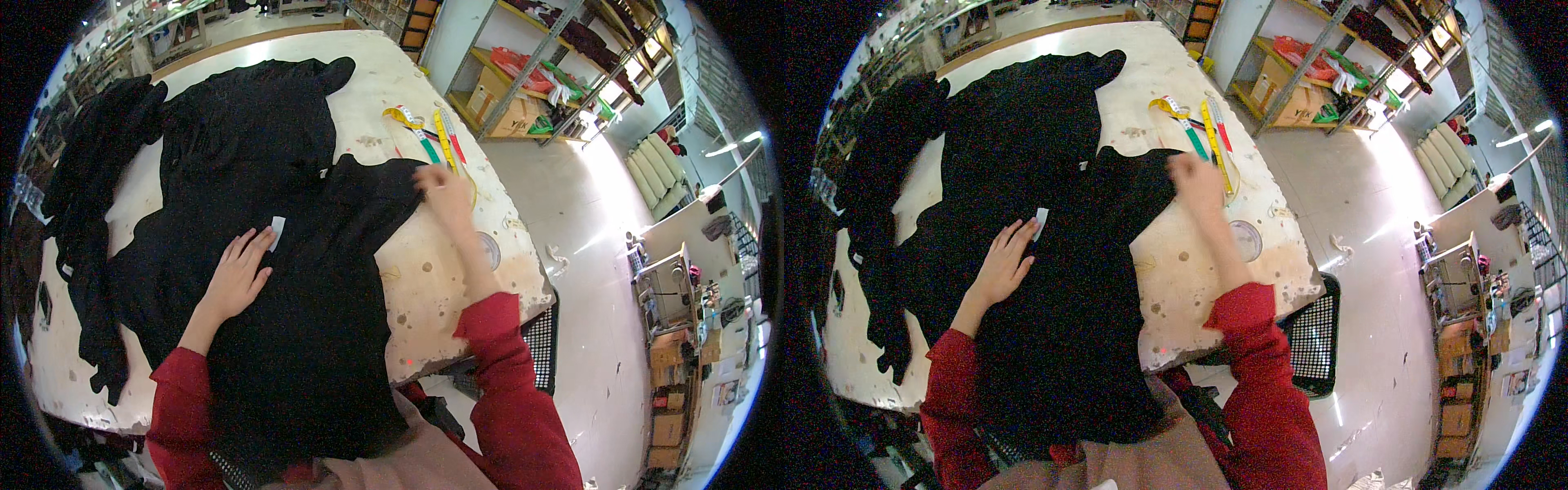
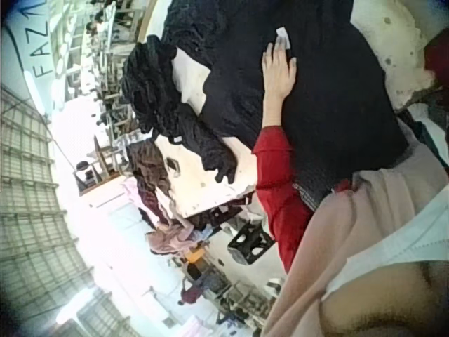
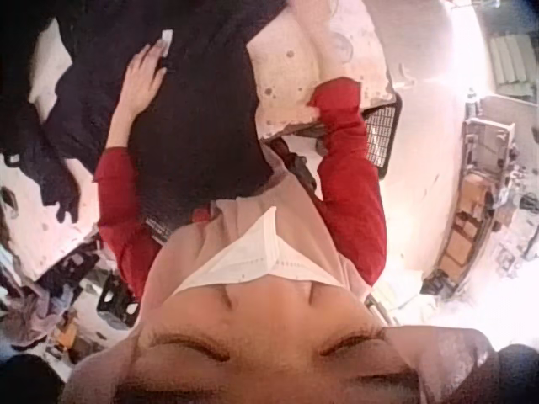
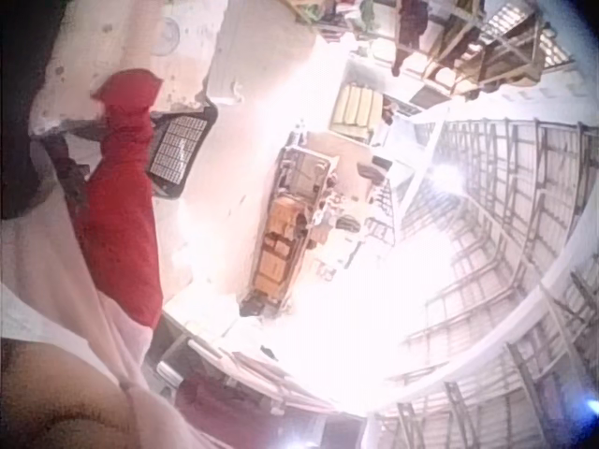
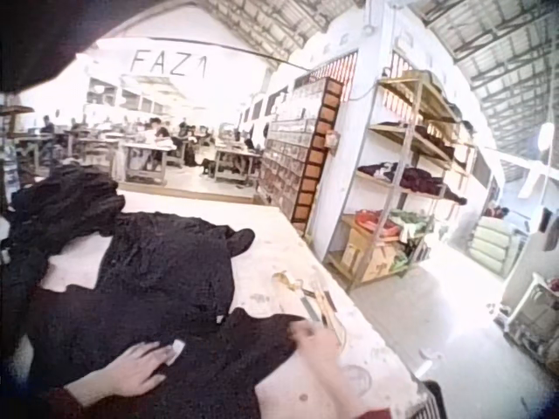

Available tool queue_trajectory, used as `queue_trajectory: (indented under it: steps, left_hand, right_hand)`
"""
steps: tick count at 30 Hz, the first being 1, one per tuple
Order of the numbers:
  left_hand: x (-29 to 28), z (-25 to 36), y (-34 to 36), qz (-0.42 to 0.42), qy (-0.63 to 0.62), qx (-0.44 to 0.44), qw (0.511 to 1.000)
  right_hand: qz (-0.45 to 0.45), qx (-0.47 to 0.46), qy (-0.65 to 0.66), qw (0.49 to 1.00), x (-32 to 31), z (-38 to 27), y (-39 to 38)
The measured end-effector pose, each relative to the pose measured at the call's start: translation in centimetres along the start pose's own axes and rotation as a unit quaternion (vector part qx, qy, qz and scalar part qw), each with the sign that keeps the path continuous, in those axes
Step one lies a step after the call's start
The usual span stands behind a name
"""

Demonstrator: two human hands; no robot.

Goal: The person lays a black knit garment flat on a table, measures its width with a tape measure, and marks the measured position with a pen. The person then folds the garment and places it aside before repeating the process with another garment.

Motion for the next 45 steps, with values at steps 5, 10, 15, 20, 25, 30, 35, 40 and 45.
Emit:
queue_trajectory:
  steps: [5,10,15,20,25,30,35,40,45]
  left_hand:
    - [-0.2,3.1,3.1,-0.016,0.04,0.024,0.999]
    - [2.7,2.5,2.3,0.07,0.011,-0.023,0.997]
    - [2.9,6.3,-0.2,0.034,-0.004,-0.05,0.998]
    - [2.7,6.9,-0.7,0.035,-0.023,-0.067,0.997]
    - [3.1,8.2,-0.4,0.037,-0.02,-0.035,0.998]
    - [3.1,11.4,-1.7,0.037,0.018,-0.027,0.999]
    - [3.7,12.6,-3.1,0.092,0.194,0.008,0.977]
    - [4.6,12.9,-3.7,0.101,0.182,-0.011,0.978]
    - [3.9,13.6,-4.2,0.073,0.164,-0.033,0.983]
  right_hand:
    - [0.027,0.009,-0.386,0.922,-2.8,12.3,1.0]
    - [-0.005,0.068,-0.246,0.967,-2.1,6.3,2.1]
    - [0.153,-0.014,-0.082,0.985,-1.9,6.7,0.2]
    - [0.132,-0.06,-0.128,0.981,-0.3,7.0,-0.3]
    - [0.162,-0.015,-0.132,0.978,-2.3,8.8,1.1]
    - [-0.007,0.001,0.503,0.864,-6.1,-1.4,0.8]
    - [-0.04,0.02,0.791,0.61,-0.4,-11.9,-2.8]
    - [-0.246,0.162,0.63,0.718,7.8,-14.5,-5.7]
    - [-0.282,0.207,0.581,0.735,10.6,-10.8,-7.0]
Point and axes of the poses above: each hand's wrist, its own y-axis towards the middle knuckle, its own x-axis out of the palm, z = x × y, the point moved 1 cm from there along y, towards the middle knuckle, and after that the axes turned 8 degrees about -x, right-handed, at the moved point
